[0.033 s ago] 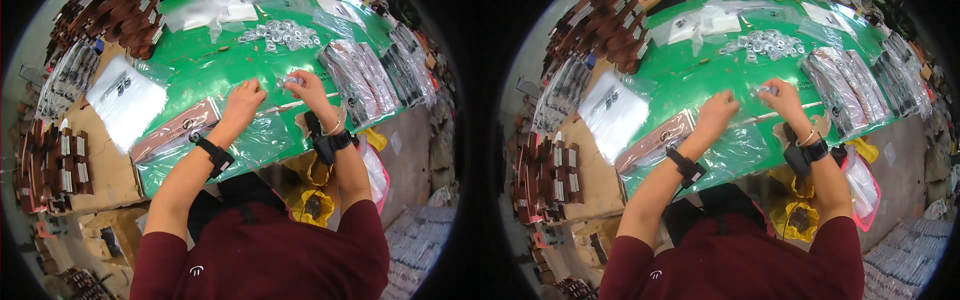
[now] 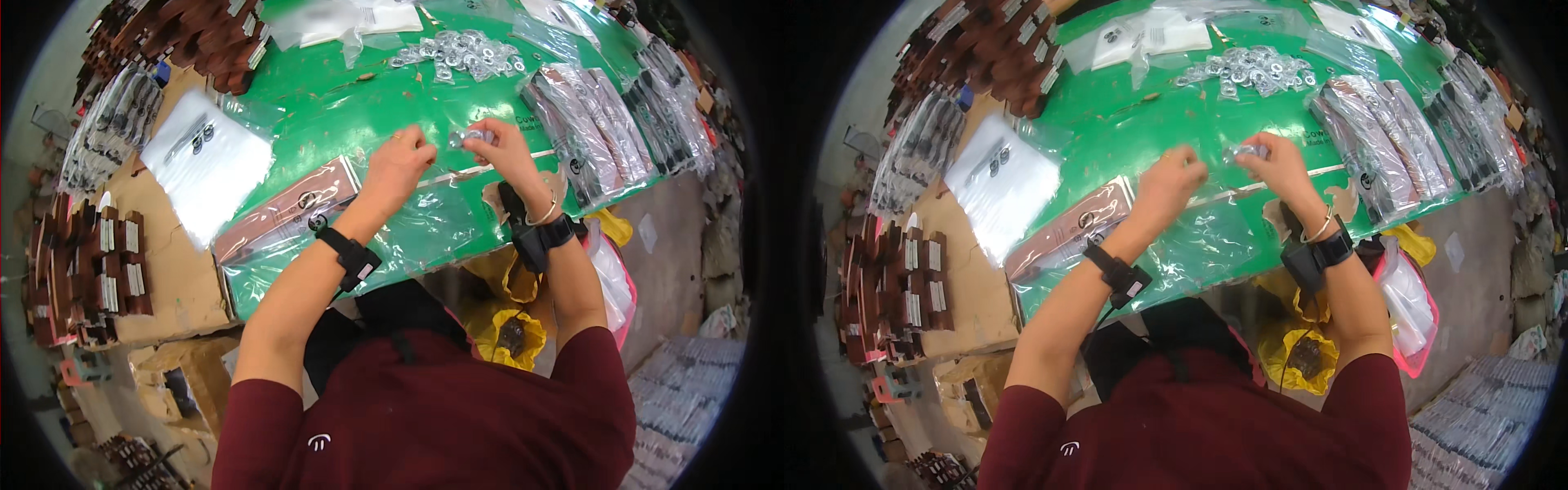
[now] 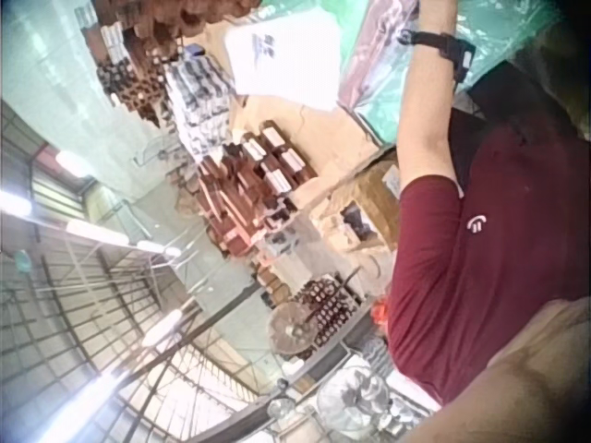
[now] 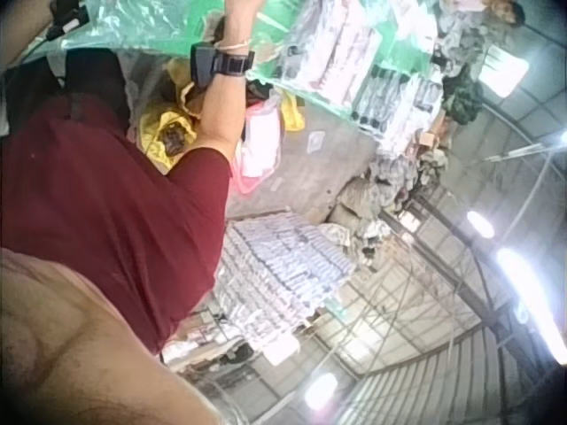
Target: The recorder is placing wooden furniture components and metal hardware into plastic bags and sealing them with tape.
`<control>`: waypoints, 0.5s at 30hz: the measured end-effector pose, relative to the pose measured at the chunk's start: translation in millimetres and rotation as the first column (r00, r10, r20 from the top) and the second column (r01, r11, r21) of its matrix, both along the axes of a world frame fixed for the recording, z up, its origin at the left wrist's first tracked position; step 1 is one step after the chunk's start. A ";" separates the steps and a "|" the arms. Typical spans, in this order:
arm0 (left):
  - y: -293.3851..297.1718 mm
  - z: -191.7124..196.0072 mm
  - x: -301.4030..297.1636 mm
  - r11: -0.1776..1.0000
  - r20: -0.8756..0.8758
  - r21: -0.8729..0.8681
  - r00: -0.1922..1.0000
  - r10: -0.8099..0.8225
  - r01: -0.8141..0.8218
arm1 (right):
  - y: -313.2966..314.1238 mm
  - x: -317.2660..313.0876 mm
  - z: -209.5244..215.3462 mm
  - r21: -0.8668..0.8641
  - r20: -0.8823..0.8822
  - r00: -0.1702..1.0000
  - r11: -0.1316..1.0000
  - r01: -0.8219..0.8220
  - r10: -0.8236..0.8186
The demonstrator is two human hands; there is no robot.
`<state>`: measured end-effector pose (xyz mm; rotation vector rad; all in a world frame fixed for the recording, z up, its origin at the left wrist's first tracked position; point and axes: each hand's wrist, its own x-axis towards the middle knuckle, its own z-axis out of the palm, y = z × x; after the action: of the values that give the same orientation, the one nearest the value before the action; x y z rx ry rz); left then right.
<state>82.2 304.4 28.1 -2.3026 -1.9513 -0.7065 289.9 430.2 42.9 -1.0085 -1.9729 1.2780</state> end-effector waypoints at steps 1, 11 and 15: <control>-4.7 7.9 0.0 0.998 0.210 0.046 0.977 -0.040 0.031 | -5.9 3.6 -4.4 -0.063 -0.001 0.998 0.996 -0.068 0.068; -13.0 33.8 -8.8 0.985 0.542 0.141 0.824 -0.164 0.103 | -28.8 -65.0 0.6 -0.443 0.016 0.745 0.673 -0.593 0.667; -15.6 28.6 -3.4 0.979 0.486 0.191 0.860 -0.153 0.067 | -37.5 -87.5 -10.1 -0.466 0.240 0.546 0.589 -0.660 0.802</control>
<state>78.9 288.8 56.7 -2.3031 -1.8332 -1.5521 202.4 392.7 32.8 -0.5868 -2.7824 2.0352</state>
